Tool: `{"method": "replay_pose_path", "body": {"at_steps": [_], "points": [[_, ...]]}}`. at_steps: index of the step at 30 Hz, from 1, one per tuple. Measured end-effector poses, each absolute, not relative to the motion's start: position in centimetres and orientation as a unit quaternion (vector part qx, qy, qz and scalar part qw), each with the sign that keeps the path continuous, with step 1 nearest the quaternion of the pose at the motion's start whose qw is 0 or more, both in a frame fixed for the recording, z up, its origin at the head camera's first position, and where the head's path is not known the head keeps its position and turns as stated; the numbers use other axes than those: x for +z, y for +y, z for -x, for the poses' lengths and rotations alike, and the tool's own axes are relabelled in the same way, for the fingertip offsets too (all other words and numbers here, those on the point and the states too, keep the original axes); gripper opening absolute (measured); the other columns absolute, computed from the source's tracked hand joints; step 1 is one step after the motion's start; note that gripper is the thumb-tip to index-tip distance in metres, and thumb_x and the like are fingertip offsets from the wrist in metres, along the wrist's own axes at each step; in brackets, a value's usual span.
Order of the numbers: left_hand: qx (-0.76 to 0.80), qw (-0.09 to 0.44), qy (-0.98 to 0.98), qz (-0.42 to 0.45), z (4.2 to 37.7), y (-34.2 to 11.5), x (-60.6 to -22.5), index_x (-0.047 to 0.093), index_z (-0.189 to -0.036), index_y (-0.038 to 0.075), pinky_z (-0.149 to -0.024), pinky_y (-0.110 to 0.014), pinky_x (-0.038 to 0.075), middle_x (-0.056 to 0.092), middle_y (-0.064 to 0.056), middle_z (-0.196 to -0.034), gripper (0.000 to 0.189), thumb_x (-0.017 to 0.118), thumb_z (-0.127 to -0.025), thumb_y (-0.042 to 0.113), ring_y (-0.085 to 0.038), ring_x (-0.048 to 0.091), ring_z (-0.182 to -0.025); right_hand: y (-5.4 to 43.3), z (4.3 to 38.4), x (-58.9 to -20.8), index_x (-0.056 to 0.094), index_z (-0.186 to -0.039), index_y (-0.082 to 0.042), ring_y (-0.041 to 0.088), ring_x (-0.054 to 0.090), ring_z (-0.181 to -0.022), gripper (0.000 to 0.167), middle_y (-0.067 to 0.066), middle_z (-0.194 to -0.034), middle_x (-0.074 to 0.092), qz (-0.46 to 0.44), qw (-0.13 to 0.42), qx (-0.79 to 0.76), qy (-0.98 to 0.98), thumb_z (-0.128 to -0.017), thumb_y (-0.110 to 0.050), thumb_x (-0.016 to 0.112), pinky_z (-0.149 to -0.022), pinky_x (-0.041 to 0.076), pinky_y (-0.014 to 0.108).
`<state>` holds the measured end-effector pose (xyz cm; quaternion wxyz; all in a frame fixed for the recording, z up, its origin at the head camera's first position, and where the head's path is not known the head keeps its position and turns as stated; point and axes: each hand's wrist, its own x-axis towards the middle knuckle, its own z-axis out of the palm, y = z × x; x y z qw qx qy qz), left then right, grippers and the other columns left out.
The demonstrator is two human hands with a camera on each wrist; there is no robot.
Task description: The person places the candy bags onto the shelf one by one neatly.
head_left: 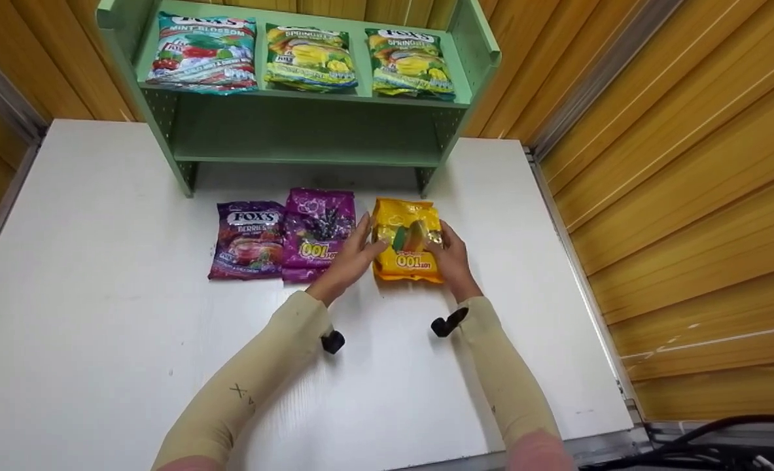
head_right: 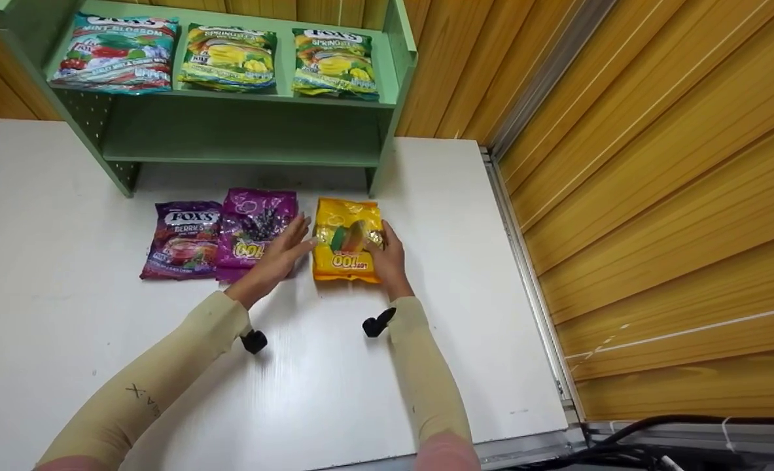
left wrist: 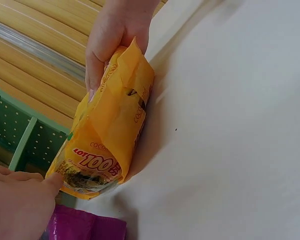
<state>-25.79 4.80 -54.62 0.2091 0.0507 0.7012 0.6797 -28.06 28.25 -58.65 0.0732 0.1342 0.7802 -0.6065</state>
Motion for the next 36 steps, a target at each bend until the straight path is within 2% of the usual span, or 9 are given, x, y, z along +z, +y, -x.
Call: {"method": "replay_pose_path", "body": {"at_steps": [3,9,14,19,26,36], "points": [[0.667,0.212,0.713,-0.05,25.4,5.3,-54.9,0.0,-0.157,0.024,-0.124,-0.039,0.015,0.01,0.002,-0.164,0.086,0.057,-0.094,0.042,-0.02,0.009,-0.152,28.4,27.9,-58.7,0.025,-0.154,-0.021,0.018,0.026,-0.147,0.066,0.002,-0.16,0.028,-0.129,0.07,-0.603,0.784,-0.098,-0.026,0.058,-0.12,0.028,0.034],[0.641,0.22,0.734,-0.034,24.7,6.5,-55.9,-0.001,-0.157,0.022,-0.124,-0.047,0.012,0.004,0.0,-0.165,0.091,0.059,-0.092,0.045,-0.025,0.01,-0.152,28.5,27.8,-58.5,0.023,-0.155,-0.022,0.016,0.021,-0.149,0.066,-0.001,-0.161,0.025,-0.132,0.079,-0.6,0.785,-0.098,-0.026,0.056,-0.123,0.021,0.034],[0.634,0.189,0.749,-0.042,24.3,7.4,-56.8,0.001,-0.157,0.013,-0.124,-0.042,0.01,0.006,-0.007,-0.164,0.091,0.059,-0.093,0.042,-0.024,0.01,-0.151,28.6,27.8,-58.4,0.022,-0.155,-0.022,0.016,0.021,-0.149,0.065,-0.001,-0.161,0.023,-0.141,0.092,-0.617,0.769,-0.099,-0.022,0.055,-0.122,0.022,0.034],[0.609,0.189,0.77,-0.026,23.9,7.9,-57.4,-0.001,-0.155,0.006,-0.125,-0.038,0.007,0.0,-0.01,-0.164,0.092,0.056,-0.094,0.045,-0.024,0.005,-0.152,28.7,27.7,-58.4,0.021,-0.155,-0.023,0.015,0.018,-0.15,0.066,-0.002,-0.162,0.022,-0.152,0.094,-0.615,0.768,-0.099,-0.026,0.055,-0.123,0.018,0.034],[0.618,0.191,0.762,-0.004,23.6,8.4,-58.1,-0.002,-0.156,0.008,-0.125,-0.037,0.006,0.0,-0.008,-0.164,0.091,0.055,-0.095,0.045,-0.021,0.003,-0.152,28.6,27.5,-58.9,0.024,-0.154,-0.027,0.014,0.016,-0.15,0.065,-0.005,-0.162,0.023,-0.164,0.079,-0.616,0.767,-0.098,-0.032,0.056,-0.124,0.018,0.034],[0.607,0.159,0.778,-0.033,23.3,8.7,-58.8,0.0,-0.155,0.005,-0.125,-0.039,0.009,0.003,-0.012,-0.164,0.088,0.055,-0.096,0.041,-0.024,0.005,-0.152,28.7,27.2,-59.2,0.025,-0.154,-0.022,0.014,0.016,-0.151,0.062,-0.002,-0.162,0.021,-0.17,0.064,-0.666,0.723,-0.099,-0.024,0.054,-0.122,0.023,0.031]]}}
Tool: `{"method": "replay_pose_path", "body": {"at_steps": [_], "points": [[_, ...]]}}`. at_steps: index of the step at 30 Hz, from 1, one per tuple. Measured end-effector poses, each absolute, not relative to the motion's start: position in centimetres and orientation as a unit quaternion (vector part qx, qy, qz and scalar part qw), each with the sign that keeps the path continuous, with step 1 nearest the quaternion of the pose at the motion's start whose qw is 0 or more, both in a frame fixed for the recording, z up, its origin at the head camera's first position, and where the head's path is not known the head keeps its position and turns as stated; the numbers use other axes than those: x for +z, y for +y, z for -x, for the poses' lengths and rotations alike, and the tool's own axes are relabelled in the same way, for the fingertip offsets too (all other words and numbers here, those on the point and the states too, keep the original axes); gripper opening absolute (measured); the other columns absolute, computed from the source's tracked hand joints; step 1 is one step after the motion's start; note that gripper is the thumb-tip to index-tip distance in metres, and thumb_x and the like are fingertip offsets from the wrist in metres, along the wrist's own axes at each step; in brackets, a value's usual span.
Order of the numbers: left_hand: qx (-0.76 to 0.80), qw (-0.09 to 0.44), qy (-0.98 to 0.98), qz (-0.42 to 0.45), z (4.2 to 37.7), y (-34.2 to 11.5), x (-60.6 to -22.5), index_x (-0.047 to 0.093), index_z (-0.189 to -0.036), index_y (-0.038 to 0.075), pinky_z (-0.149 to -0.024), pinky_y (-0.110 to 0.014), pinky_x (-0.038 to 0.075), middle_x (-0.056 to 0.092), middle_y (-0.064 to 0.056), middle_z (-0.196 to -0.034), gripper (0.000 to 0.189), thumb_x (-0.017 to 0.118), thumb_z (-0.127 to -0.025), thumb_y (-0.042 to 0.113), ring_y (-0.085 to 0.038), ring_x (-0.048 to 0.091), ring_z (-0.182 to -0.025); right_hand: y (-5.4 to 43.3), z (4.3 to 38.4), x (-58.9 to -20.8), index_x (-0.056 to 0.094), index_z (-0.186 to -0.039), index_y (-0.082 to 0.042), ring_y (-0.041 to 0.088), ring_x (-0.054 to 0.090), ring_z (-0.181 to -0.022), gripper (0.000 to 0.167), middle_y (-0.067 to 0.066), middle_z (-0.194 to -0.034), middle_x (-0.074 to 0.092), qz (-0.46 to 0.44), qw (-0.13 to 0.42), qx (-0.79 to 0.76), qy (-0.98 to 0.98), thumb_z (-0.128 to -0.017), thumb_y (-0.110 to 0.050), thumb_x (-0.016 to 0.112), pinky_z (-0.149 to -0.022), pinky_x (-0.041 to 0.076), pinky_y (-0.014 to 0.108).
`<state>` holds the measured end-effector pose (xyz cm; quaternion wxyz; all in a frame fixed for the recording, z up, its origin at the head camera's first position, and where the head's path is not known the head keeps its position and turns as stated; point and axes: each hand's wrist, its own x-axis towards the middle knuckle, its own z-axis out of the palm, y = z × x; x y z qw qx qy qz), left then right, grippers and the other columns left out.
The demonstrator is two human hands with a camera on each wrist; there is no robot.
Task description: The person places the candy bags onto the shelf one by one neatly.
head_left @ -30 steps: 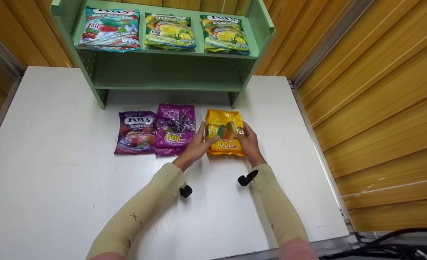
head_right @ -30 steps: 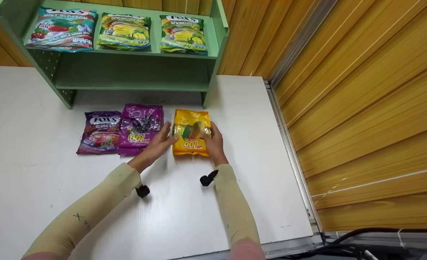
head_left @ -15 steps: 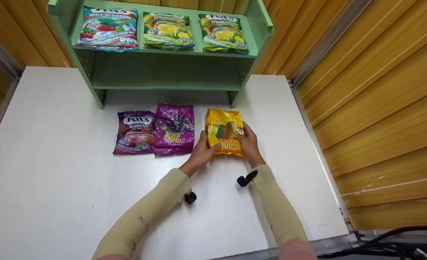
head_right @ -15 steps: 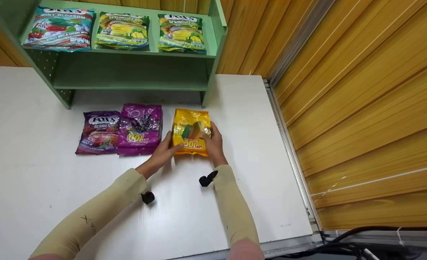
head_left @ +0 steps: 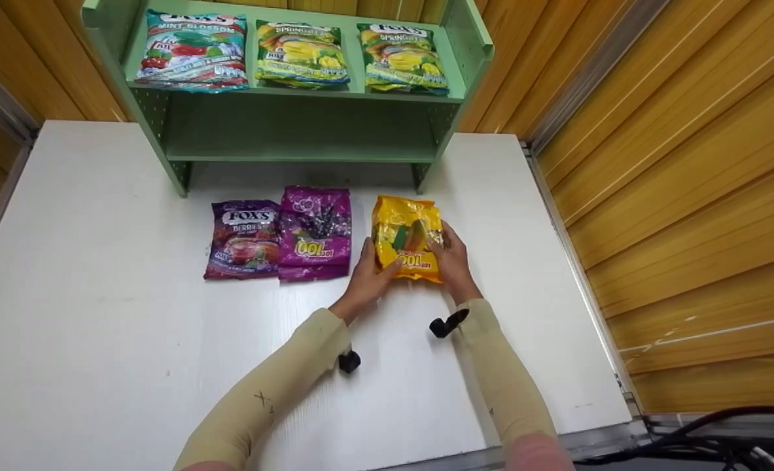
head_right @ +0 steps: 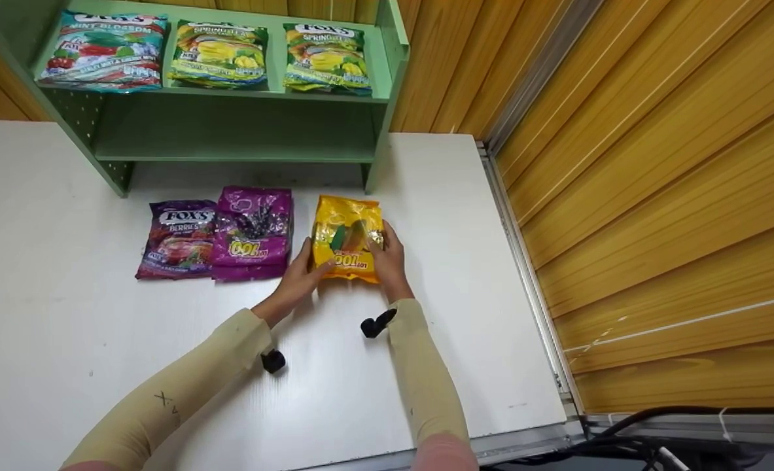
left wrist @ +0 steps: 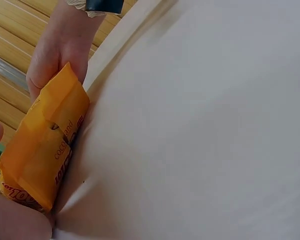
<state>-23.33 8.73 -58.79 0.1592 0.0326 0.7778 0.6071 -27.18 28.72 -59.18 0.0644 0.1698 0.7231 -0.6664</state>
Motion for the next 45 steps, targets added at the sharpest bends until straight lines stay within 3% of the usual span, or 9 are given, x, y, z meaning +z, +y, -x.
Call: {"method": "replay_pose_path", "body": {"at_steps": [22,29,39,45], "points": [[0.612,0.149,0.775,-0.055,22.9,9.3,-59.1,-0.003,-0.157,0.023,-0.124,-0.039,0.013,0.004,-0.001,-0.165,0.082,0.05,-0.098,0.044,-0.021,0.011,-0.151,28.7,26.9,-59.0,0.028,-0.153,-0.026,0.012,0.017,-0.15,0.058,-0.005,-0.162,0.021,-0.207,0.073,-0.701,0.678,-0.1,-0.025,0.052,-0.119,0.029,0.028],[0.614,0.12,0.777,-0.065,23.0,9.7,-59.3,-0.001,-0.157,0.021,-0.124,-0.038,0.014,0.006,-0.003,-0.165,0.082,0.053,-0.098,0.041,-0.022,0.012,-0.151,28.5,26.7,-59.1,0.028,-0.153,-0.025,0.011,0.018,-0.15,0.056,-0.006,-0.161,0.023,-0.209,0.065,-0.713,0.666,-0.101,-0.022,0.051,-0.119,0.029,0.028],[0.625,0.114,0.771,-0.056,23.2,9.8,-59.0,0.001,-0.157,0.026,-0.124,-0.037,0.015,0.005,0.001,-0.165,0.078,0.051,-0.098,0.042,-0.019,0.013,-0.151,28.1,26.3,-59.0,0.025,-0.154,-0.021,0.013,0.013,-0.151,0.059,-0.005,-0.163,0.017,-0.204,0.048,-0.729,0.651,-0.101,-0.017,0.049,-0.12,0.027,0.028],[0.623,0.101,0.774,-0.052,23.3,9.8,-59.1,0.005,-0.157,0.023,-0.124,-0.036,0.015,0.006,0.001,-0.165,0.076,0.049,-0.099,0.043,-0.019,0.012,-0.151,27.7,26.3,-59.0,0.026,-0.154,-0.02,0.013,0.02,-0.15,0.058,-0.004,-0.162,0.021,-0.208,0.038,-0.728,0.652,-0.101,-0.017,0.05,-0.118,0.031,0.028]]}}
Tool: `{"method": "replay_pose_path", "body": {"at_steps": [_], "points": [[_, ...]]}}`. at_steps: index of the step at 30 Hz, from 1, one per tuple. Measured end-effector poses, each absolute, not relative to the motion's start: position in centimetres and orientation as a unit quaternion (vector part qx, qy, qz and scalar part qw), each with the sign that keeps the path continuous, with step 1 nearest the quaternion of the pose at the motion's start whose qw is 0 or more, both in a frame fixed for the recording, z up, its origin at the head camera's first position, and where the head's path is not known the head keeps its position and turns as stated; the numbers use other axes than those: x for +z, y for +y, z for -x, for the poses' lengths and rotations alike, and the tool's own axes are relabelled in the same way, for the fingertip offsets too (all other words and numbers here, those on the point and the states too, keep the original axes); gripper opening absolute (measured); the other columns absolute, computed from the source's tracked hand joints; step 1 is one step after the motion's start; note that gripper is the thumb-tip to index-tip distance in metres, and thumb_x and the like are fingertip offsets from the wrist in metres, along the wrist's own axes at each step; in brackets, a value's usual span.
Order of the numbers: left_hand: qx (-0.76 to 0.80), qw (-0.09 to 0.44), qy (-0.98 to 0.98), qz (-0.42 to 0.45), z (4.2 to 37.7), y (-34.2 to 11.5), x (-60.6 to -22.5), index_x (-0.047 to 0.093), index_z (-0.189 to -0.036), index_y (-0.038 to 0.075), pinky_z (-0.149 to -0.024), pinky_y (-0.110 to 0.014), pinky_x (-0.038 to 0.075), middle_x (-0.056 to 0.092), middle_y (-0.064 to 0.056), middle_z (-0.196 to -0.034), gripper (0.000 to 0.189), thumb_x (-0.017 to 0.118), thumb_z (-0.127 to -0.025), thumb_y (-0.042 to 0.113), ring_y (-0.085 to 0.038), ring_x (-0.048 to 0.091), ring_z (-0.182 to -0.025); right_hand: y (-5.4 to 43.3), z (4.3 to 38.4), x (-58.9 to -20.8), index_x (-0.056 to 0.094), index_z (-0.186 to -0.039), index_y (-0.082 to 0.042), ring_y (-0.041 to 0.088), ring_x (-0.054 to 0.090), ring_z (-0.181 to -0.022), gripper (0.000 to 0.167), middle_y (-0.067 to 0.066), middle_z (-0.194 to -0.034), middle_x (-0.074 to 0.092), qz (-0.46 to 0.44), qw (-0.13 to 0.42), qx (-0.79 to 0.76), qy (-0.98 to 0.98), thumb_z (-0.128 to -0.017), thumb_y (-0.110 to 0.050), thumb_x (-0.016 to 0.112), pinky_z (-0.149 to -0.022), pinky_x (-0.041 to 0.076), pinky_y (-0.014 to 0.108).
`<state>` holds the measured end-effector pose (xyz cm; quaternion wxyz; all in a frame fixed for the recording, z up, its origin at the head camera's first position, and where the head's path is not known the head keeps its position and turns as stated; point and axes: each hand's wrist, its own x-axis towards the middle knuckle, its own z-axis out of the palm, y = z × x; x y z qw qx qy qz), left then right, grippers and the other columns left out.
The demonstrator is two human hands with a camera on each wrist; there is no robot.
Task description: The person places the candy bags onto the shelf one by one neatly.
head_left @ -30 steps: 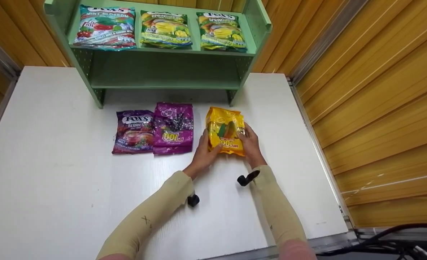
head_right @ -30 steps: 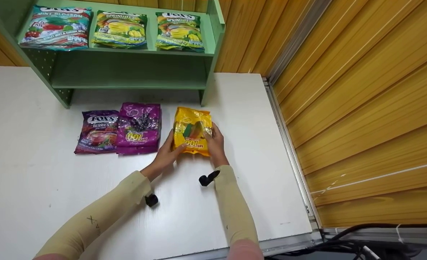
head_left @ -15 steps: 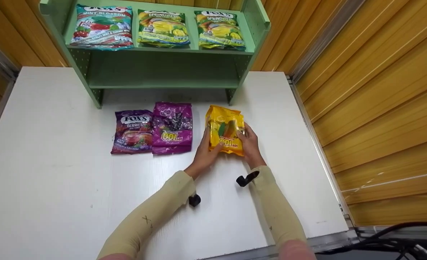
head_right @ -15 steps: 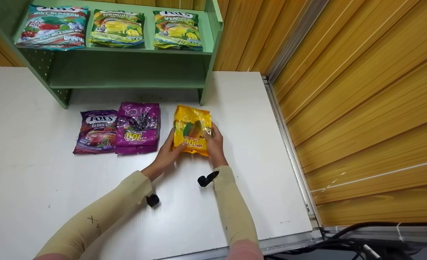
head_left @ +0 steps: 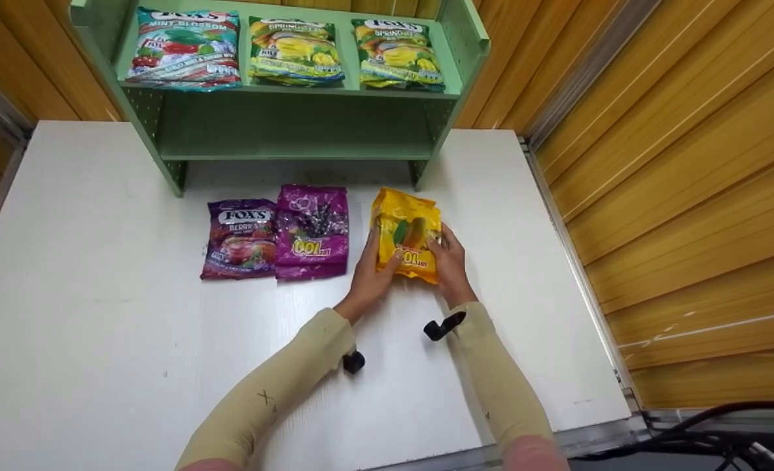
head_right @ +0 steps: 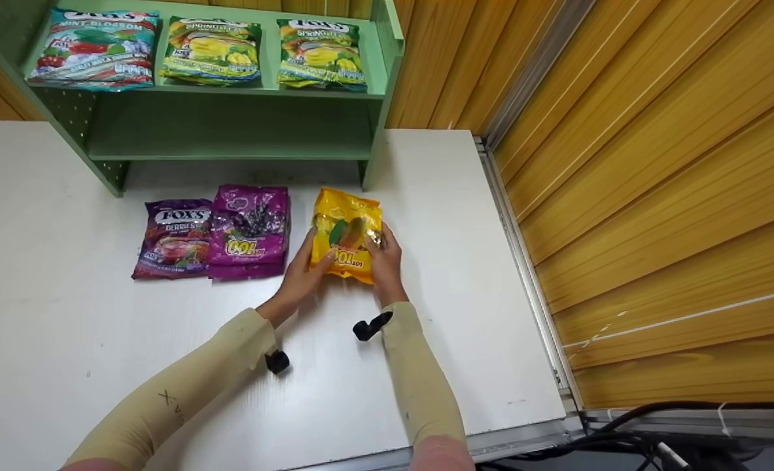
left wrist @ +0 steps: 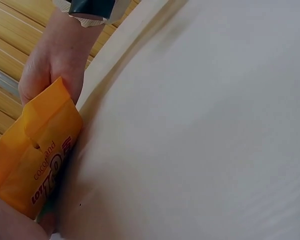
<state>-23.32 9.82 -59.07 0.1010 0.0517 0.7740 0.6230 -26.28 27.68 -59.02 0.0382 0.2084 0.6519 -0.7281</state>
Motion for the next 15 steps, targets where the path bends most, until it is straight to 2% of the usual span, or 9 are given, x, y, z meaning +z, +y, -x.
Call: {"method": "replay_pose_path", "body": {"at_steps": [5,15], "points": [[0.63,0.098,0.769,-0.047,23.31,9.74,-58.84,0.008,-0.157,0.02,-0.124,-0.037,0.013,0.007,-0.001,-0.165,0.071,0.048,-0.101,0.036,-0.021,0.011,-0.151,27.4,26.26,-59.01,0.027,-0.154,-0.022,0.013,0.024,-0.148,0.059,-0.004,-0.161,0.023,-0.216,0.035,-0.721,0.657,-0.1,-0.02,0.052,-0.118,0.032,0.029],[0.647,0.095,0.755,-0.053,23.46,9.64,-58.81,0.009,-0.157,0.017,-0.125,-0.037,0.01,0.005,0.0,-0.165,0.066,0.045,-0.102,0.023,-0.021,0.008,-0.152,26.98,26.17,-59.08,0.028,-0.153,-0.021,0.013,0.018,-0.15,0.06,-0.004,-0.162,0.023,-0.211,0.027,-0.725,0.655,-0.1,-0.023,0.054,-0.12,0.027,0.029]]}}
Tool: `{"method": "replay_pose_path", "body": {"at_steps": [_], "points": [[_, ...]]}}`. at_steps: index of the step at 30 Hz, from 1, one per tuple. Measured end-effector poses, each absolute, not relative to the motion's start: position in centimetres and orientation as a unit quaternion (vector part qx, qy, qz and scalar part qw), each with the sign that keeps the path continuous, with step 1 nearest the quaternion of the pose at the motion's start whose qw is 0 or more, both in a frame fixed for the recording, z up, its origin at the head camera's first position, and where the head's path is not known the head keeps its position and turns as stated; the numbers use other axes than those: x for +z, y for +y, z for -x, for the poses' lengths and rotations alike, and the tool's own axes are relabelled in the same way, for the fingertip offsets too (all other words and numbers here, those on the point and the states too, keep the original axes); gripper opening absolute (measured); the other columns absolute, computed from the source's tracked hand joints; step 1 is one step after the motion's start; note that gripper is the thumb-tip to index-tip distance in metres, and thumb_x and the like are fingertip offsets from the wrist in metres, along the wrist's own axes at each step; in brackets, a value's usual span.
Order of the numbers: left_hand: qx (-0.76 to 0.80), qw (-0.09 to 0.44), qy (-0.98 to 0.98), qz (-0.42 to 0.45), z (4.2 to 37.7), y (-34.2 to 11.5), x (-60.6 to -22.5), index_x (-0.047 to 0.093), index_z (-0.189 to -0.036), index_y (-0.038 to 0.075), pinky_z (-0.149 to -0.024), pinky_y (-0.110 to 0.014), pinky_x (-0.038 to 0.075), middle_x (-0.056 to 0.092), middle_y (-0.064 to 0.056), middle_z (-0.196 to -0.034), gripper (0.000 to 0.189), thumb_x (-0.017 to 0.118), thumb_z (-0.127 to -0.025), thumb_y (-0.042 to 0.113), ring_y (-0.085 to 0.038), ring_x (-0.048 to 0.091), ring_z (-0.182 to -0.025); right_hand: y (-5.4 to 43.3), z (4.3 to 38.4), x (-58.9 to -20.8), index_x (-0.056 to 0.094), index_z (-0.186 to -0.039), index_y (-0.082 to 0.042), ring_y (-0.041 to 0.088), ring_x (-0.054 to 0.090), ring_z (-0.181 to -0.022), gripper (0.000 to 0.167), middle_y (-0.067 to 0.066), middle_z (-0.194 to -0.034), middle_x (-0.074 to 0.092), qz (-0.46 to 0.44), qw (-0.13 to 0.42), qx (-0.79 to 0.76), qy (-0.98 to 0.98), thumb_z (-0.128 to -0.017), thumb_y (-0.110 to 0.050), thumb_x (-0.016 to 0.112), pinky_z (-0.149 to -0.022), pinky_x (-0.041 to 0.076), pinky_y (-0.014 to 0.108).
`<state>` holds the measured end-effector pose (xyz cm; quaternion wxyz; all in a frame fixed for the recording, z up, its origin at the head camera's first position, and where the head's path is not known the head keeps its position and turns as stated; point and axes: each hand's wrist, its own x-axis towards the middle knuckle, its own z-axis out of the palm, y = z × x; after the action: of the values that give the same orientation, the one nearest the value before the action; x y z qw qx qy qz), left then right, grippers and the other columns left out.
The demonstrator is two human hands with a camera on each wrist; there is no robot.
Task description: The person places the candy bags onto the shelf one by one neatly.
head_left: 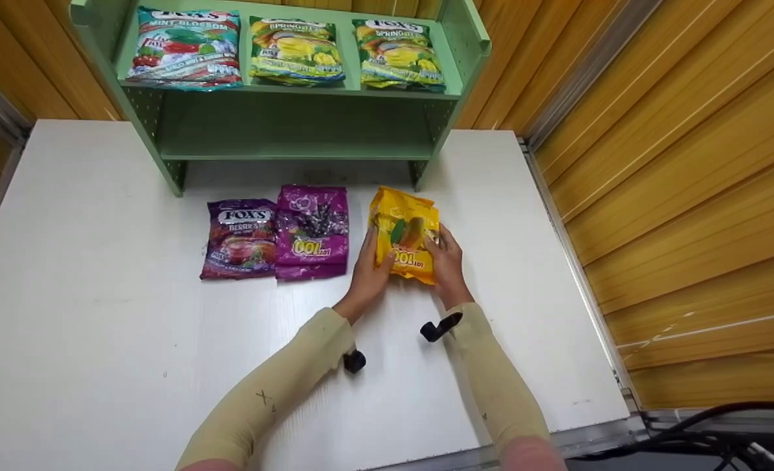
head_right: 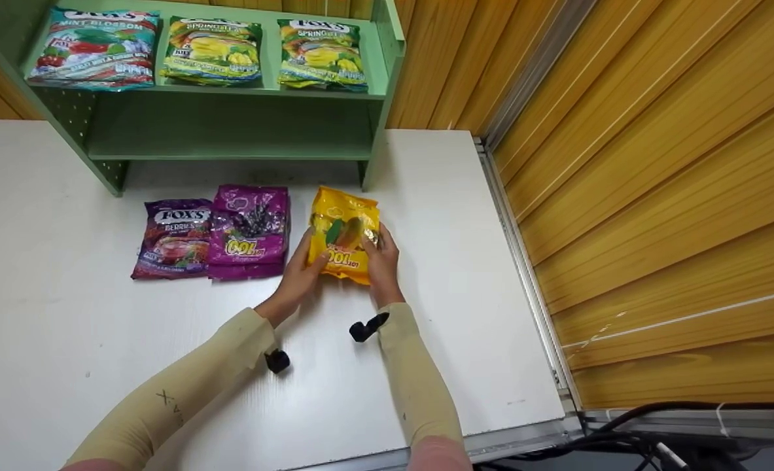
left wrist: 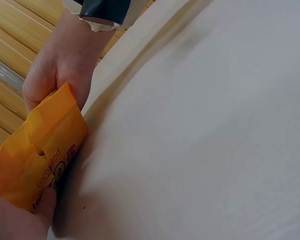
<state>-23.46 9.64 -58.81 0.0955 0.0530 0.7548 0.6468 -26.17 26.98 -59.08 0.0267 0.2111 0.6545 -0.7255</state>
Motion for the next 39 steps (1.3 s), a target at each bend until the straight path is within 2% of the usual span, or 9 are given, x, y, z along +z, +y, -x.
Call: {"method": "replay_pose_path", "body": {"at_steps": [4,11,15,21,24,29,32,39], "points": [[0.658,0.106,0.745,-0.039,23.5,9.5,-58.8,0.01,-0.157,0.02,-0.125,-0.037,0.011,0.006,0.001,-0.165,0.064,0.045,-0.103,0.023,-0.019,0.008,-0.152,26.8,26.1,-59.0,0.028,-0.153,-0.022,0.012,0.022,-0.149,0.06,-0.004,-0.161,0.025,-0.208,0.028,-0.727,0.654,-0.099,-0.024,0.055,-0.119,0.029,0.029],[0.685,0.128,0.717,-0.005,23.4,9.4,-58.6,0.012,-0.157,0.025,-0.124,-0.037,0.013,0.009,0.006,-0.164,0.064,0.045,-0.103,0.022,-0.016,0.01,-0.152,26.7,26.0,-58.7,0.03,-0.152,-0.024,0.015,0.038,-0.141,0.061,-0.002,-0.159,0.031,-0.197,0.039,-0.752,0.628,-0.098,-0.024,0.058,-0.112,0.04,0.031],[0.703,0.133,0.698,0.012,23.5,9.3,-58.5,0.013,-0.156,0.026,-0.124,-0.036,0.014,0.012,0.005,-0.164,0.061,0.043,-0.103,0.022,-0.016,0.011,-0.151,26.6,26.0,-58.5,0.028,-0.153,-0.025,0.015,0.041,-0.138,0.063,-0.002,-0.159,0.03,-0.192,0.046,-0.767,0.61,-0.098,-0.023,0.058,-0.107,0.045,0.029],[0.735,0.139,0.661,0.051,23.7,9.1,-58.1,0.015,-0.156,0.023,-0.124,-0.036,0.016,0.02,0.0,-0.163,0.058,0.041,-0.104,0.025,-0.018,0.016,-0.15,26.6,25.9,-58.3,0.031,-0.152,-0.027,0.017,0.049,-0.129,0.059,-0.002,-0.152,0.041,-0.172,0.06,-0.791,0.584,-0.099,-0.022,0.055,-0.095,0.052,0.024],[0.764,0.138,0.626,0.071,23.7,9.0,-57.9,0.019,-0.156,0.02,-0.123,-0.035,0.019,0.027,-0.002,-0.16,0.056,0.041,-0.104,0.022,-0.017,0.024,-0.148,26.5,25.8,-58.2,0.033,-0.151,-0.029,0.016,0.051,-0.125,0.056,-0.003,-0.148,0.044,-0.156,0.064,-0.8,0.576,-0.099,-0.024,0.055,-0.092,0.053,0.022],[0.802,0.137,0.571,0.108,23.8,8.9,-57.3,0.023,-0.155,0.02,-0.121,-0.033,0.025,0.036,0.0,-0.155,0.054,0.041,-0.104,0.019,-0.014,0.035,-0.141,26.4,25.6,-58.2,0.033,-0.151,-0.029,0.014,0.053,-0.118,0.053,-0.001,-0.149,0.042,-0.127,0.068,-0.82,0.554,-0.101,-0.026,0.051,-0.09,0.053,0.021],[0.812,0.142,0.551,0.13,23.7,8.9,-56.9,0.023,-0.155,0.022,-0.121,-0.033,0.026,0.038,0.001,-0.153,0.053,0.039,-0.104,0.022,-0.014,0.037,-0.139,26.3,25.6,-58.2,0.031,-0.152,-0.03,0.015,0.054,-0.116,0.053,0.0,-0.15,0.041,-0.117,0.072,-0.828,0.543,-0.102,-0.027,0.049,-0.09,0.054,0.022],[0.828,0.129,0.523,0.158,23.8,8.9,-55.9,0.024,-0.155,0.02,-0.119,-0.032,0.031,0.041,-0.001,-0.151,0.051,0.037,-0.105,0.02,-0.015,0.043,-0.135,26.0,25.3,-58.3,0.021,-0.155,-0.025,0.014,0.051,-0.123,0.064,0.0,-0.151,0.04,-0.126,0.074,-0.836,0.528,-0.1,-0.033,0.052,-0.099,0.05,0.024]]}}
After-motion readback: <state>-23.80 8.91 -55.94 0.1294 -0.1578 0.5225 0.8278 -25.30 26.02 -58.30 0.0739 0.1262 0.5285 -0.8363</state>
